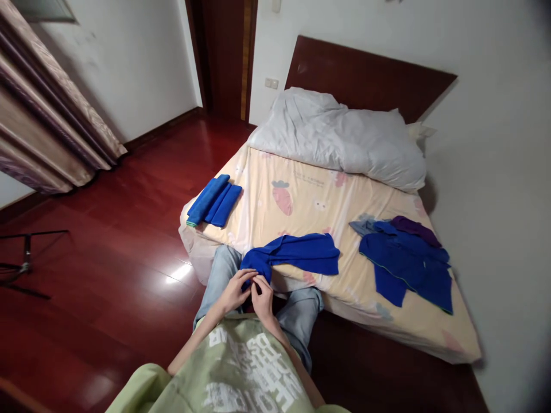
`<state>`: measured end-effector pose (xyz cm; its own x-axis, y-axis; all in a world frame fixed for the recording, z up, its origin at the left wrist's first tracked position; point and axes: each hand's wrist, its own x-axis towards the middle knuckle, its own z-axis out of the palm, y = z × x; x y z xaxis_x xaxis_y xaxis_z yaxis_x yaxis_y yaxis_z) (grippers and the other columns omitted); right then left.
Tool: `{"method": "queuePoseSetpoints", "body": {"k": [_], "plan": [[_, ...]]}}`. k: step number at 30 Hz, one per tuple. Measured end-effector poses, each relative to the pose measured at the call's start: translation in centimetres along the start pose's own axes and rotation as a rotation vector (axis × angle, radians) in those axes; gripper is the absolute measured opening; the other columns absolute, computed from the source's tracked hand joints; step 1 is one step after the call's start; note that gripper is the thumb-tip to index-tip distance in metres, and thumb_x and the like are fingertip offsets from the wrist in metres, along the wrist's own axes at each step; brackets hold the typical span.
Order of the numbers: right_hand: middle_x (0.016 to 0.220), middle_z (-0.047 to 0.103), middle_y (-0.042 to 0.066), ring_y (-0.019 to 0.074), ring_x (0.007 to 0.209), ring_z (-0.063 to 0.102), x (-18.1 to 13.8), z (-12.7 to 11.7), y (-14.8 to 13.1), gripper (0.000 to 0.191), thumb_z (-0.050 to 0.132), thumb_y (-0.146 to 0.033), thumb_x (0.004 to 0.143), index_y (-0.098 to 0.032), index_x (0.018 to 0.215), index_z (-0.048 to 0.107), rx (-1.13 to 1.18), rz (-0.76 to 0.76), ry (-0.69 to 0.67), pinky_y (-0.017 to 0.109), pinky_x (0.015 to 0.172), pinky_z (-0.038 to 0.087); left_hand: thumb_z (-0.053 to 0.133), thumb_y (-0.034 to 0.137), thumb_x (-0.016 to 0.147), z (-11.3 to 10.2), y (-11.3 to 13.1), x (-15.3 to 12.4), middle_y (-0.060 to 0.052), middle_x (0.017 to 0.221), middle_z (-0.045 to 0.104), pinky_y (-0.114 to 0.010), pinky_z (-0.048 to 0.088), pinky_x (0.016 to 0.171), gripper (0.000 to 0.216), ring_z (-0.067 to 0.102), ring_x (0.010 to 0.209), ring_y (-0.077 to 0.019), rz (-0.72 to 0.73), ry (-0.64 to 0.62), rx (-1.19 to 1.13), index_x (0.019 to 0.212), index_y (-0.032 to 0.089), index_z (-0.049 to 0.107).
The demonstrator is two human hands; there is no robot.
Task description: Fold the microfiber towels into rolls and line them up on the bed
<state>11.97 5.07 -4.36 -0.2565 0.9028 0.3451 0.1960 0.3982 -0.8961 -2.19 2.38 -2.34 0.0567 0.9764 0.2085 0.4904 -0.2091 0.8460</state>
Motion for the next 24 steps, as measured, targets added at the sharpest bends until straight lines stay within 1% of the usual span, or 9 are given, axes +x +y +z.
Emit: {"method": "queuePoseSetpoints", "body": {"k": [2, 3, 8, 12, 14, 16, 21, 23, 24], "plan": [[0.097, 0.074, 0.011, 0.0240, 0.093, 0.072, 0.2, -0.2, -0.3, 0.026, 0.050, -0.025, 0.099, -0.021, 0.103, 0.076, 0.023, 0.032, 0.008, 0.039, 0.085, 0.061, 0.054, 0.011, 0.087, 0.0, 0.1, 0.0, -0.012, 0.139, 0.060, -0.044, 0.049, 0.114, 0.053, 0.057, 0.131, -0.0226, 0.001, -0.038, -0.012, 0.138, 0.022, 0.060], [0.099, 0.074, 0.012, 0.0242, 0.094, 0.072, 0.2, -0.4, -0.4, 0.026, 0.051, -0.025, 0.099, -0.020, 0.104, 0.076, 0.033, 0.048, 0.002, 0.039, 0.087, 0.061, 0.053, 0.012, 0.087, 0.1, 0.1, 0.1, -0.012, 0.139, 0.060, -0.043, 0.049, 0.114, 0.052, 0.057, 0.131, -0.0224, -0.005, -0.030, -0.016, 0.138, 0.022, 0.060], [0.112, 0.074, 0.014, 0.0255, 0.105, 0.070, -0.2, -0.7, -0.1, 0.033, 0.044, -0.025, 0.101, -0.020, 0.113, 0.074, 0.054, 0.120, -0.004, 0.044, 0.094, 0.059, 0.045, 0.014, 0.094, 0.7, 0.4, 0.2, -0.011, 0.131, 0.066, -0.040, 0.052, 0.109, 0.041, 0.064, 0.122, -0.0205, -0.060, 0.109, -0.043, 0.129, 0.020, 0.066], [0.123, 0.067, 0.015, 0.0271, 0.117, 0.063, -0.2, -0.9, 0.5, 0.037, 0.047, -0.024, 0.099, -0.022, 0.130, 0.066, -0.066, 0.142, 0.051, 0.049, 0.104, 0.053, 0.046, 0.014, 0.089, 0.2, 0.7, 0.4, -0.008, 0.114, 0.075, -0.037, 0.058, 0.096, 0.038, 0.071, 0.104, -0.0204, -0.166, 0.197, -0.016, 0.119, 0.019, 0.070], [0.132, 0.060, 0.016, 0.0288, 0.127, 0.056, 0.1, -1.4, 0.9, 0.041, 0.050, -0.024, 0.097, -0.022, 0.136, 0.062, -0.159, 0.132, 0.070, 0.053, 0.111, 0.046, 0.047, 0.016, 0.088, -0.4, 1.0, 0.5, -0.006, 0.110, 0.076, -0.036, 0.059, 0.091, 0.036, 0.073, 0.097, -0.0202, -0.219, 0.205, -0.003, 0.114, 0.020, 0.071], [0.138, 0.056, 0.016, 0.0297, 0.132, 0.051, 0.7, -2.1, 1.2, 0.042, 0.051, -0.024, 0.096, -0.023, 0.137, 0.061, -0.229, 0.121, 0.064, 0.056, 0.116, 0.041, 0.049, 0.021, 0.089, -1.0, 1.4, 0.5, -0.005, 0.109, 0.077, -0.035, 0.058, 0.090, 0.033, 0.073, 0.097, -0.0206, -0.247, 0.203, -0.008, 0.112, 0.021, 0.073], [0.151, 0.047, 0.015, 0.0298, 0.141, 0.041, 2.8, -3.8, 1.9, 0.053, 0.051, -0.021, 0.095, -0.024, 0.148, 0.051, -0.334, 0.099, 0.091, 0.054, 0.118, 0.036, 0.053, 0.033, 0.093, -2.0, 2.0, 0.5, -0.005, 0.106, 0.078, -0.032, 0.057, 0.087, 0.030, 0.073, 0.095, -0.0206, -0.268, 0.198, -0.035, 0.109, 0.020, 0.074], [0.152, 0.046, 0.014, 0.0303, 0.142, 0.040, 4.0, -4.3, 2.1, 0.052, 0.053, -0.020, 0.095, -0.024, 0.147, 0.053, -0.372, 0.093, 0.100, 0.054, 0.118, 0.035, 0.053, 0.033, 0.093, -2.3, 2.1, 0.5, -0.005, 0.104, 0.078, -0.031, 0.057, 0.084, 0.029, 0.073, 0.093, -0.0195, -0.256, 0.182, -0.035, 0.108, 0.021, 0.075], [0.149, 0.049, 0.014, 0.0305, 0.139, 0.042, 4.7, -4.5, 2.2, 0.046, 0.054, -0.021, 0.095, -0.024, 0.141, 0.059, -0.384, 0.093, 0.107, 0.054, 0.117, 0.035, 0.052, 0.032, 0.093, -2.5, 2.2, 0.5, -0.004, 0.103, 0.077, -0.030, 0.057, 0.084, 0.029, 0.072, 0.092, -0.0191, -0.243, 0.175, -0.032, 0.107, 0.021, 0.075]]}}
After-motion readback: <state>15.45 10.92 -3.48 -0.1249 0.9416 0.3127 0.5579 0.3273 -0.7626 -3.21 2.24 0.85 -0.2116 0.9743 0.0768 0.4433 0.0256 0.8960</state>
